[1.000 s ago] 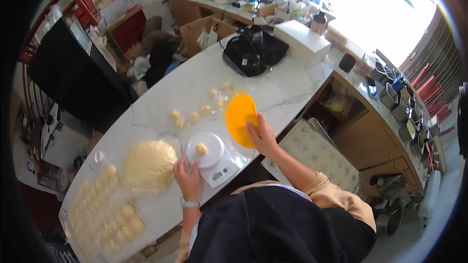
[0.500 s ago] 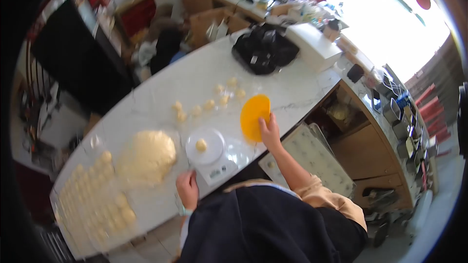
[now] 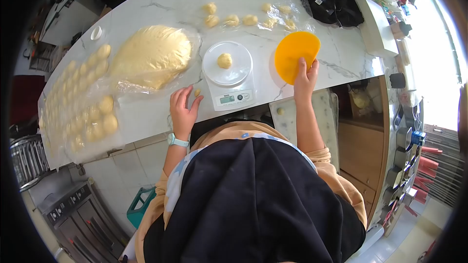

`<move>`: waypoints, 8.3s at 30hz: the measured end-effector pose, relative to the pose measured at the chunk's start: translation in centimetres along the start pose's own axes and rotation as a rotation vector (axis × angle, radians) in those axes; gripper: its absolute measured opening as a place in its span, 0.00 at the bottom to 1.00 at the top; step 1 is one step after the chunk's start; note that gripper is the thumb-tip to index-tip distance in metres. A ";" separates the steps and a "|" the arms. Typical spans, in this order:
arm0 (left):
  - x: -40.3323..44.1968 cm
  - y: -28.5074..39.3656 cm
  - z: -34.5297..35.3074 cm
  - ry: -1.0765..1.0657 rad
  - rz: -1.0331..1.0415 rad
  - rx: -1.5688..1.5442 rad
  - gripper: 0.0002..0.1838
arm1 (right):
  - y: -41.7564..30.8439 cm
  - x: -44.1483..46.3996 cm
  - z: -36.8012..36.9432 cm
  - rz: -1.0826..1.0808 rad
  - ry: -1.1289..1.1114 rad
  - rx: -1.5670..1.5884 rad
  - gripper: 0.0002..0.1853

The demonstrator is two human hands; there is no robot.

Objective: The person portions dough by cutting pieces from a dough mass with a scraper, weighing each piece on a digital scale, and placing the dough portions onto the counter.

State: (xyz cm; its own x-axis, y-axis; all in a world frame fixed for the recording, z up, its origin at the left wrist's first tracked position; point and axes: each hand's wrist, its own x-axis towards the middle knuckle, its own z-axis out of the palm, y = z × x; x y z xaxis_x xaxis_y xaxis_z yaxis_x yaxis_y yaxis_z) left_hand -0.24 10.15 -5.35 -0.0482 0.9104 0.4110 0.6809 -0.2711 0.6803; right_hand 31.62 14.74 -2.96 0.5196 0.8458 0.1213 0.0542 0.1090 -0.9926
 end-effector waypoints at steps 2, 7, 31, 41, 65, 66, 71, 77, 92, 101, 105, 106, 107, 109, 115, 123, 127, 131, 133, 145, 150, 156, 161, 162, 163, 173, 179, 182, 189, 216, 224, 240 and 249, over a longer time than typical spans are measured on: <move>-0.1 -0.4 -0.2 -0.025 0.038 0.039 0.11 | -1.1 -0.1 0.7 -0.016 -0.024 0.007 0.14; -0.2 -0.9 0.0 -0.032 0.028 -0.002 0.10 | -5.3 -2.8 5.9 -0.184 -0.434 -0.141 0.19; 6.4 3.1 2.9 0.001 0.177 -0.070 0.14 | -4.2 1.1 -0.7 -0.105 -0.140 -0.188 0.20; 4.9 1.2 0.9 0.115 0.038 -0.237 0.06 | 1.7 2.9 -3.7 0.546 0.181 0.642 0.19; 13.6 6.5 5.3 -0.538 0.405 -0.157 0.12 | 2.1 14.8 4.4 0.809 -0.175 0.716 0.16; 15.0 9.1 5.4 -0.587 0.393 -0.255 0.12 | 1.3 15.5 4.9 0.791 -0.190 0.772 0.15; 21.0 9.1 15.0 -0.681 0.476 -0.190 0.13 | -3.9 18.8 7.8 0.641 -0.326 0.852 0.13; 26.5 7.4 20.1 -0.690 0.124 -0.011 0.21 | -5.0 17.4 7.1 0.663 -0.307 0.842 0.15; 0.9 -3.1 -7.8 0.555 -0.449 -0.308 0.11 | 3.2 9.8 -1.0 0.478 -0.201 0.157 0.18; 17.2 -15.5 -16.9 -0.080 -0.530 -0.316 0.20 | -14.1 -2.6 17.1 0.061 -1.361 -0.357 0.15; 22.1 -13.7 -16.2 -0.254 -0.004 -0.441 0.15 | -15.3 -10.1 27.4 -0.319 -1.564 -0.752 0.14; 21.9 -11.0 -17.7 -0.288 0.062 -0.518 0.14 | -14.1 -10.7 29.3 -0.399 -1.471 -0.710 0.13; 21.1 -10.4 -18.7 -0.234 0.054 -0.590 0.14 | -13.4 -10.9 31.3 -0.475 -1.377 -0.667 0.13; 19.5 -10.6 -21.1 -0.034 -0.028 -0.724 0.14 | -13.6 -11.4 35.0 -0.552 -1.247 -0.614 0.12; 7.3 -18.1 -19.0 0.453 -0.404 -0.576 0.11 | -13.9 -13.1 44.8 -0.794 -1.366 -1.086 0.18; 6.6 -18.2 -14.0 0.279 -0.183 0.082 0.31 | -8.0 -14.4 47.9 -0.667 -1.378 -1.027 0.17; 4.9 -16.5 -15.4 0.071 -0.253 -0.154 0.29 | -3.0 -14.1 41.6 -0.570 -1.126 -0.608 0.16; 4.2 -12.7 -15.9 0.156 -0.237 -0.183 0.30 | -6.4 -12.9 43.0 -0.556 -1.268 -0.810 0.17; 4.8 -12.5 -15.8 0.244 -0.158 -0.058 0.30 | -11.6 -12.8 44.0 -0.757 -1.429 -1.120 0.17; 2.7 -12.0 -16.1 -0.370 -0.338 -0.434 0.31 | -2.2 -13.5 33.7 -0.571 -0.954 -0.680 0.14; 3.4 -12.5 -15.1 -0.208 -0.262 -0.226 0.44 | -10.7 -12.5 36.6 -0.649 -1.312 -1.195 0.15; 4.5 -13.2 -15.9 -0.693 -0.291 -0.419 0.48 | -7.5 -13.3 32.6 -0.578 -1.071 -1.133 0.14; 4.3 -11.9 -16.9 -0.900 -0.676 -0.849 0.47 | -1.6 -14.3 26.1 -0.558 -0.784 -0.657 0.13; 4.3 -11.6 -16.6 -0.915 -0.653 -0.791 0.47 | -3.8 -13.5 27.1 -0.446 -0.849 -0.759 0.12; 4.2 -11.2 -16.3 -0.932 -0.635 -0.730 0.47 | -6.0 -12.8 27.9 -0.322 -0.911 -0.856 0.12; 4.6 -12.4 -17.2 -1.292 -0.783 -1.359 0.44 | -4.9 -14.1 23.8 -0.284 -0.754 -0.803 0.13; 3.0 -9.1 -18.2 -0.980 -0.655 -1.678 0.46 | -3.5 -17.3 18.2 -0.015 -0.147 0.096 0.13; 4.5 -5.9 -16.8 -0.937 -0.579 -1.578 0.43 | -6.0 -16.1 15.3 -0.058 0.001 0.039 0.12; 2.8 -8.7 -6.3 -0.647 0.142 -0.286 0.48 | -8.3 -13.1 9.3 -0.258 0.172 -0.041 0.14; 4.5 -4.6 -5.9 -0.603 0.295 0.027 0.49 | -9.3 -15.1 9.9 -0.195 0.179 -0.153 0.12; 1.7 -4.3 -11.4 -0.538 0.237 0.304 0.48 | -10.1 -15.0 12.2 -0.046 -0.331 -0.196 0.13; 2.6 -6.7 -7.3 -0.443 0.184 -0.053 0.28 | -5.4 -16.1 20.3 0.061 -0.524 -0.664 0.24; 1.6 -5.8 -9.7 -0.477 0.190 0.012 0.39 | -11.5 -16.7 18.3 -0.039 -0.491 -1.108 0.24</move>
State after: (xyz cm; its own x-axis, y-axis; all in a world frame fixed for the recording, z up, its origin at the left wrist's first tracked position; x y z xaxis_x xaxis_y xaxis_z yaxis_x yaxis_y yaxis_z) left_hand -11.35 10.12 -2.75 0.4140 0.8876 0.2018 0.6541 -0.4443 0.6122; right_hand 6.72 8.97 6.61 0.1360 0.9860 -0.0962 0.8878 -0.1643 -0.4298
